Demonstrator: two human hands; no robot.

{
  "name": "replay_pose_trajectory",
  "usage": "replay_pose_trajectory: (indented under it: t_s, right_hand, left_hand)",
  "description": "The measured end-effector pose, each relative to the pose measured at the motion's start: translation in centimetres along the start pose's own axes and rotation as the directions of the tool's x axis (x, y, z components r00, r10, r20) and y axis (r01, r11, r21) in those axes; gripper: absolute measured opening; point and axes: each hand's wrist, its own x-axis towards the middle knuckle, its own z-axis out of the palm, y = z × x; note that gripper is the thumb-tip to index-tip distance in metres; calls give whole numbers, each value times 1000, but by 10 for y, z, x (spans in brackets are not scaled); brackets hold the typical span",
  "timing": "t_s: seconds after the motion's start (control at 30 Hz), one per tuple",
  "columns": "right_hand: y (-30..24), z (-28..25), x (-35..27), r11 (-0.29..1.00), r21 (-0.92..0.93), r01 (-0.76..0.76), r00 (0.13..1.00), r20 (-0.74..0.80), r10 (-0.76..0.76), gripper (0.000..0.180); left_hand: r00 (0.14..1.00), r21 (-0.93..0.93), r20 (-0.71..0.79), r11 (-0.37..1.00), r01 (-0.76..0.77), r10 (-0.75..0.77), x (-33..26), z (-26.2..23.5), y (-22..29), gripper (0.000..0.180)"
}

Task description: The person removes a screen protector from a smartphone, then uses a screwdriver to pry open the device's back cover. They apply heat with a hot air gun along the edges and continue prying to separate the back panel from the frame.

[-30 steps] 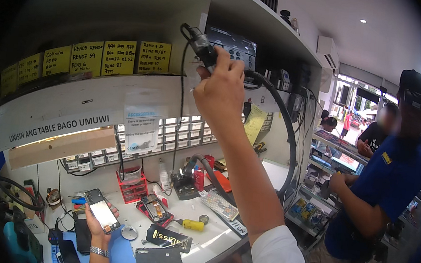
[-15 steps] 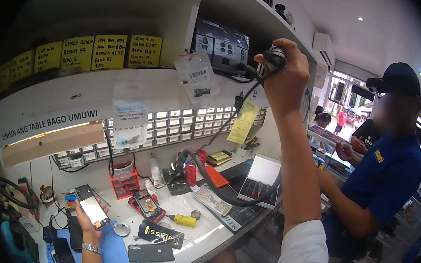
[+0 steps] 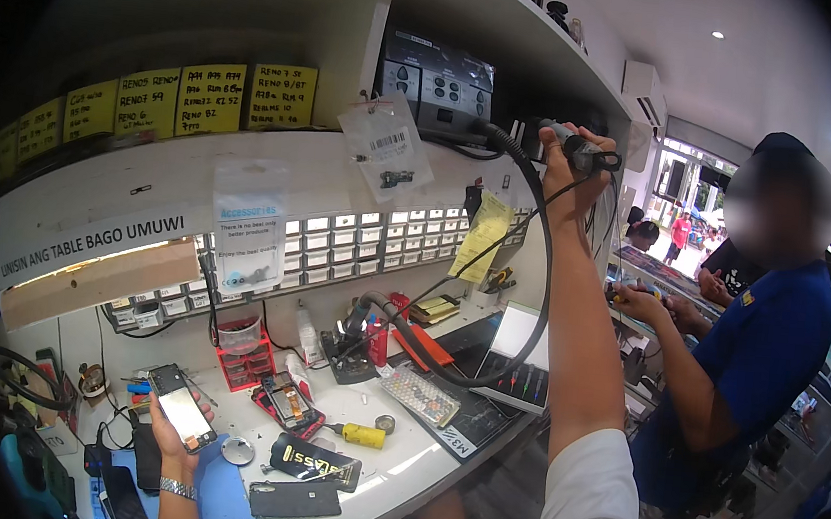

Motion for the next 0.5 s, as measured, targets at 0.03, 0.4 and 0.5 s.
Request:
replay_pose_trajectory:
  t_s: [0.03,0.4,0.5]
  right_hand:
    - [-2,1,-4,998,-51,-33,999,-2,33,53]
    - [-6,-23,-34,970,-215,-117,993,-1,119,51]
    - [-8,-26,-44,961,-214,-177,984,-39,173,50]
  left_hand:
    - [1000,4,2,1000,-5,5,0,-2,2,72]
    - [1000,27,-11,1000,-7,8,0,-2,1,73]
    - [1000,24,-30,1000,4,-3,0,-2,3,73]
